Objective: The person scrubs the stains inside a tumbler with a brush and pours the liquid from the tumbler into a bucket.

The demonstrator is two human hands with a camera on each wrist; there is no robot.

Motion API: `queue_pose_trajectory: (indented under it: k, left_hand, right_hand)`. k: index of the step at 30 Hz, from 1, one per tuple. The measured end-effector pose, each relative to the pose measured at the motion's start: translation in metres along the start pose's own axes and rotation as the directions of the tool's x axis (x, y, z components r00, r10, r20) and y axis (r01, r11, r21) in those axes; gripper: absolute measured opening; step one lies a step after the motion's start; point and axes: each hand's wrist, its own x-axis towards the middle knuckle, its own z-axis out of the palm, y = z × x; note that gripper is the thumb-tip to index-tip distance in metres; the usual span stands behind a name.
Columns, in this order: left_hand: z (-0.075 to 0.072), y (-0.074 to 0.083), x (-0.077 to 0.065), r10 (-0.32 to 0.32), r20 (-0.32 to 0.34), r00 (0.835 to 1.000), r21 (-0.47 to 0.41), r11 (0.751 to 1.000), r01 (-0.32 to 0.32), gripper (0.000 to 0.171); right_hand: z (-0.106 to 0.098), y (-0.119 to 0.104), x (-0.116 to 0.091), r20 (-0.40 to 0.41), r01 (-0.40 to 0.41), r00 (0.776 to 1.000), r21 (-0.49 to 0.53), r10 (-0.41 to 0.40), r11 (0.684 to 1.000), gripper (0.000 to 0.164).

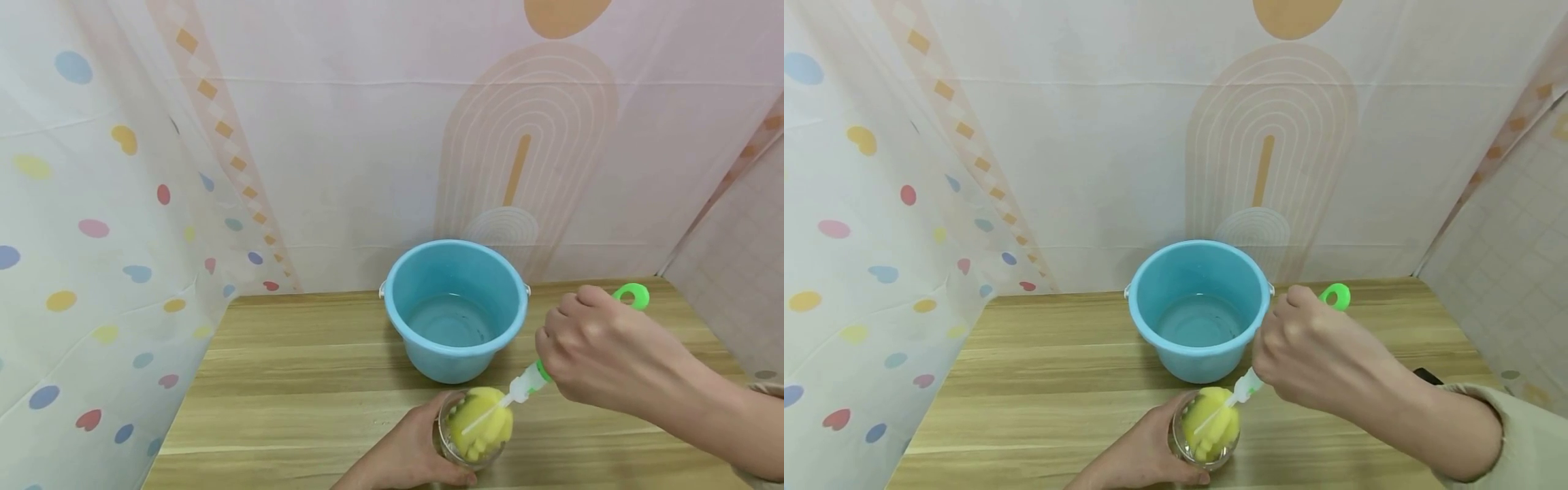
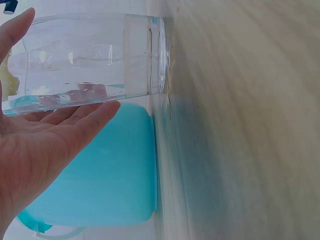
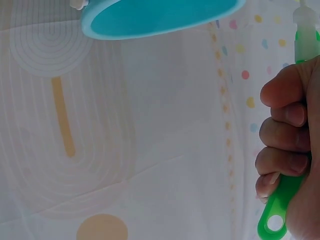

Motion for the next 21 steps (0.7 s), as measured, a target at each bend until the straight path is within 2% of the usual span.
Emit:
queue_pose_trajectory:
  k: [8, 14, 21]
  left_hand:
    - [0.0, 0.001, 0.0, 0.006, 0.018, 1.0, -0.035, 0.999, -0.005, 0.091]
    - [0.001, 0.0, 0.001, 0.012, 0.025, 1.0, -0.035, 0.999, -0.011, 0.091]
    - [0.002, 0.0, 0.001, 0.069, 0.043, 0.997, -0.053, 0.996, -0.067, 0.095]
  right_hand:
    - [0.001, 0.001, 0.006, 0.042, 0.019, 0.999, -0.038, -0.017, 0.999, 0.031]
    - [0.005, 0.001, 0.006, 0.052, 0.003, 0.999, -0.061, 0.0, 0.998, 0.03]
    - [0.015, 0.009, 0.0, 0.034, -0.047, 0.998, -0.04, 0.048, 0.998, 0.029]
